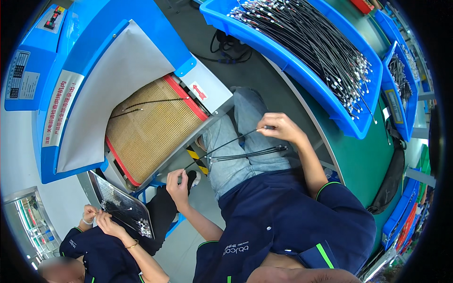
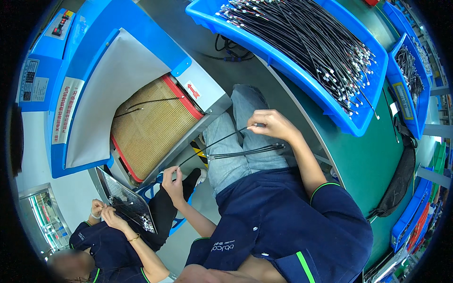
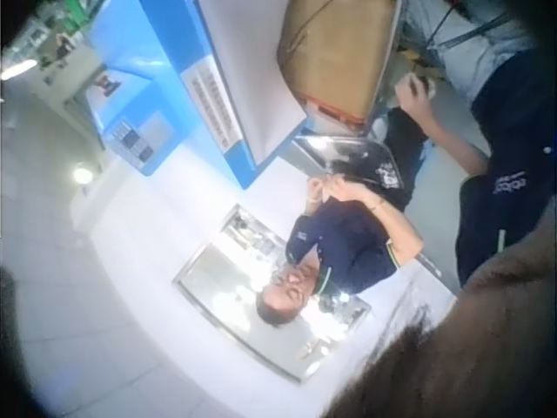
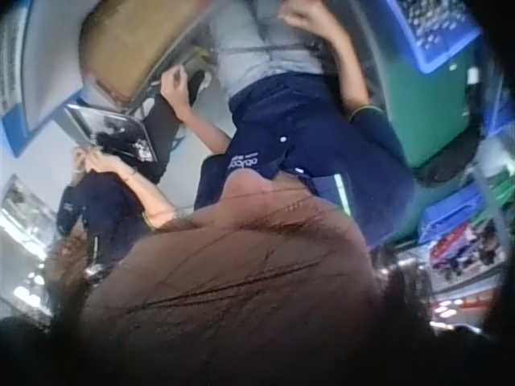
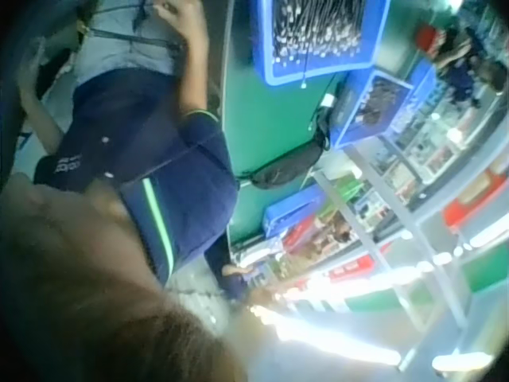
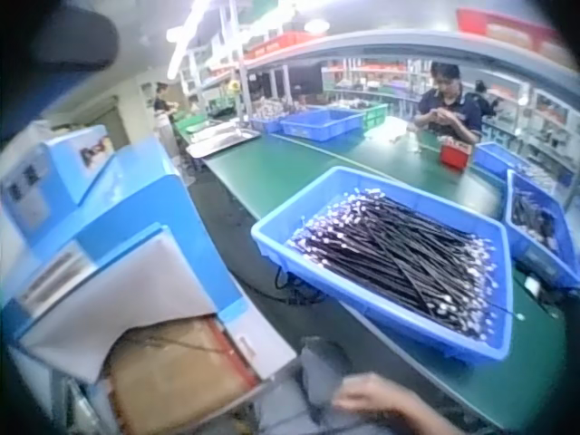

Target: The person sits at a workstation and repeatedly picks up black cables from a blue bin. They insert the ends of the cables into a perforated tray on a machine and then place the processed cables into a metal tray on their lap.

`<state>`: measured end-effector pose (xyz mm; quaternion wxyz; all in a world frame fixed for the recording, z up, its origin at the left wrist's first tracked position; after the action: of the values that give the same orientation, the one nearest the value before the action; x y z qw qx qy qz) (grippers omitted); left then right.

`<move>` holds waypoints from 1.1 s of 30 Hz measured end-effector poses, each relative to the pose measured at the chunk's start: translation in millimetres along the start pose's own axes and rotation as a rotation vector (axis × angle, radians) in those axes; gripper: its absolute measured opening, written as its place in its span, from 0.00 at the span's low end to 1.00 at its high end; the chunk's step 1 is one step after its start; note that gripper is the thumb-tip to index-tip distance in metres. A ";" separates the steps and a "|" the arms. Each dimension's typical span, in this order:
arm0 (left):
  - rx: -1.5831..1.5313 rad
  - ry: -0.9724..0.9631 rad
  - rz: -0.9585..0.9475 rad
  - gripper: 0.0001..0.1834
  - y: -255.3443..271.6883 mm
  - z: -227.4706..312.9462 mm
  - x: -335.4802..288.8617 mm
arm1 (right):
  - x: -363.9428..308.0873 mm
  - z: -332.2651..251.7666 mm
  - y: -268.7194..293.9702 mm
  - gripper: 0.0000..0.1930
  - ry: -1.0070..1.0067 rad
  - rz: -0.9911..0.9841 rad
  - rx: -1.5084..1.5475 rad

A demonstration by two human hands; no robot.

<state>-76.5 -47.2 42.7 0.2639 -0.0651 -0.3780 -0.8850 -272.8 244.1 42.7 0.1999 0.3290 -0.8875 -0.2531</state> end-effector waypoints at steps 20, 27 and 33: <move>0.015 -0.102 -0.037 0.06 1.3 -4.1 49.1 | 11.5 -7.3 4.4 0.04 0.057 0.090 -0.060; 0.164 -0.253 -0.092 0.05 20.3 26.6 140.1 | 34.4 -13.9 7.7 0.04 0.072 0.245 -0.133; 0.231 -0.231 -0.224 0.07 24.9 -10.4 217.8 | 70.6 -28.8 -31.0 0.05 0.071 0.335 -0.078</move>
<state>-248.4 -159.8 119.7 0.1242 -0.0932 -0.5097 -0.8462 -292.5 166.3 60.8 0.2829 0.1774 -0.9119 -0.2387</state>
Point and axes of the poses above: each hand's wrist, its own x-axis towards the middle knuckle, its own y-axis out of the back of the hand, z = x × y, the point moved 10 cm from there along x, towards the middle knuckle, and after that the axes turned 5 degrees about -x, right-handed, at the moved point
